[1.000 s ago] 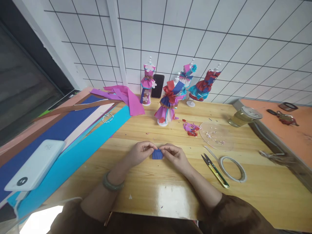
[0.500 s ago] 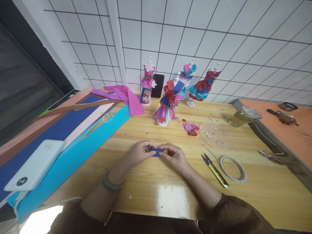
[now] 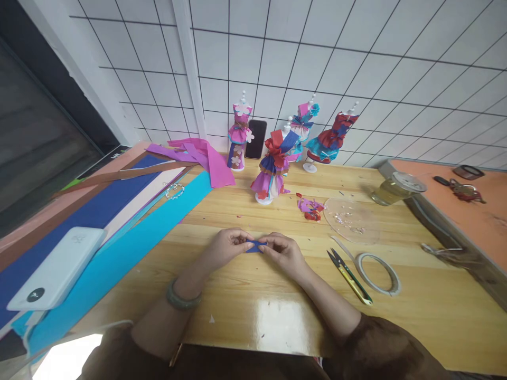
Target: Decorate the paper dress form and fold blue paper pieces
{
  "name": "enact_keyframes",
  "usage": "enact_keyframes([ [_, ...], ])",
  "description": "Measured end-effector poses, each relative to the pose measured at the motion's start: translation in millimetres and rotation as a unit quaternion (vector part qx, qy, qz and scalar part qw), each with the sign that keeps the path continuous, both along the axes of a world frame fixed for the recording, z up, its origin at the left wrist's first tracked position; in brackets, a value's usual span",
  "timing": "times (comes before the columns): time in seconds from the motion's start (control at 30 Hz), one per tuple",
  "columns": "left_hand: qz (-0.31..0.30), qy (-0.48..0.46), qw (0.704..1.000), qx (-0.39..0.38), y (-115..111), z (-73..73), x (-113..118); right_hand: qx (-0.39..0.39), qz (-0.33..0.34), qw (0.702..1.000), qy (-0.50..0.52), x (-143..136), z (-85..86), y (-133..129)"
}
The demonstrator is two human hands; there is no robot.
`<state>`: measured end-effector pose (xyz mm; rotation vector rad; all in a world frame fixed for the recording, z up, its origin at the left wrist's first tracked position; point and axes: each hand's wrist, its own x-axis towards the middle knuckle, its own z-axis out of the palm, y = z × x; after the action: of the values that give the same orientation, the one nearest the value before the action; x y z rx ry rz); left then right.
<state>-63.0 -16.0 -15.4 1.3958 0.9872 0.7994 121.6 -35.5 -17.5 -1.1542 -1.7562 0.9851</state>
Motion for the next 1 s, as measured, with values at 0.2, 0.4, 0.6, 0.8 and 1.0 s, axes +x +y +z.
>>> enact_keyframes([
  [0.2, -0.012, -0.003, 1.0, 0.015, 0, 2.2, 0, -0.017, -0.001, 1.0, 0.001, 0, -0.7, 0],
  [0.4, 0.002, 0.062, 0.992, 0.11, -2, 8.1, 3, -0.002, 0.014, 1.0, -0.007, -2, 3.2, 0],
  [0.6, -0.013, 0.087, 0.992, 0.089, -5, 9.3, 3, -0.007, 0.025, 1.0, -0.001, -4, 3.7, -2],
  [0.8, -0.017, 0.06, 0.996, 0.065, -3, -1.6, 3, -0.069, -0.006, 0.997, 0.029, -3, -5.5, -2],
  [1.0, -0.018, 0.03, 0.998, 0.045, -2, -5.9, 1, -0.113, 0.003, 0.991, 0.066, -3, -3.1, -2],
])
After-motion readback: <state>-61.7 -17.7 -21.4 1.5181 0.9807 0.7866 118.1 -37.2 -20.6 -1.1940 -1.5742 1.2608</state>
